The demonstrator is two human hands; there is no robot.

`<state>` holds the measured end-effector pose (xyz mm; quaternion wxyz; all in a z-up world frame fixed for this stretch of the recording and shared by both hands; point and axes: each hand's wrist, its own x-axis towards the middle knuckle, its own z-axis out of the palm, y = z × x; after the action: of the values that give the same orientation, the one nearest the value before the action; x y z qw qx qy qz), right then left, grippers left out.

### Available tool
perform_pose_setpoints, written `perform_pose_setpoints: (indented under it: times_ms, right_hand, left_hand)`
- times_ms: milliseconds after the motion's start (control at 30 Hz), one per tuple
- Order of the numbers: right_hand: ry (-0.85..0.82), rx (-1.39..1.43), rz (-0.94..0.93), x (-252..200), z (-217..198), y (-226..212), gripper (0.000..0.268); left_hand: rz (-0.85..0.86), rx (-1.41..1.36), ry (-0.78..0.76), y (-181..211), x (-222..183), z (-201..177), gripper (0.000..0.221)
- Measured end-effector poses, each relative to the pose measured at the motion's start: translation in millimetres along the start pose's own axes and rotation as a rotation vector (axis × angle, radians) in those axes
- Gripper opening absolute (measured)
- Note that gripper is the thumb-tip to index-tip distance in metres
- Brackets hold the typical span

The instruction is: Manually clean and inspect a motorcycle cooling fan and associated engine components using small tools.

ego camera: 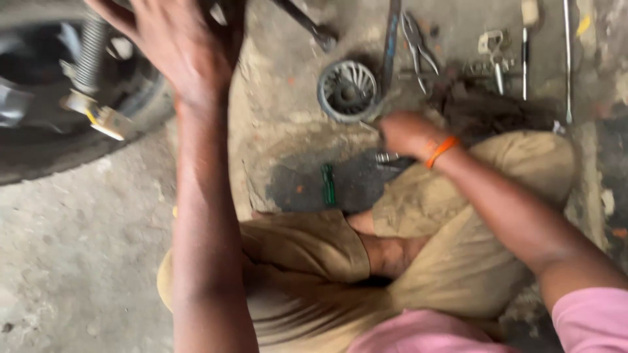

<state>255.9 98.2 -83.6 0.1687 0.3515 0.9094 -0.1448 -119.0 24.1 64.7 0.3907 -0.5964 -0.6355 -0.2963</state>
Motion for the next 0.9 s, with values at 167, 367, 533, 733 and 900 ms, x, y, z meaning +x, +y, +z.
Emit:
perform_pose_setpoints:
  times_ms: [167, 367, 533, 733, 900]
  right_hand:
    - [0.088, -0.008, -0.119, -0.4, -12.1, -19.1, 0.021]
    - [0.055, 0.295, -0.01, 5.4, -57.4, -6.0, 0.027]
    - [0.452, 0.384, 0.27, 63.4, -62.0, 26.4, 0.039]
    - [0.553, 0.354, 0.428, 128.8, 22.8, 77.3, 0.054]
    - [0.635, 0.556, 0.582, 133.9, 28.5, 88.0, 0.067]
  left_hand:
    - [-0.104, 0.421, -0.272, 6.9, 16.9, -33.1, 0.082]
    - [-0.305, 0.037, -0.256, 18.0, 61.4, -73.9, 0.085]
    - [-0.146, 0.044, -0.107, 9.5, 50.6, -57.8, 0.08]
    - [-0.171, 0.06, -0.189, 7.7, 49.4, -60.3, 0.08]
    - [-0.156, 0.058, -0.18, 9.8, 51.9, -59.4, 0.078]
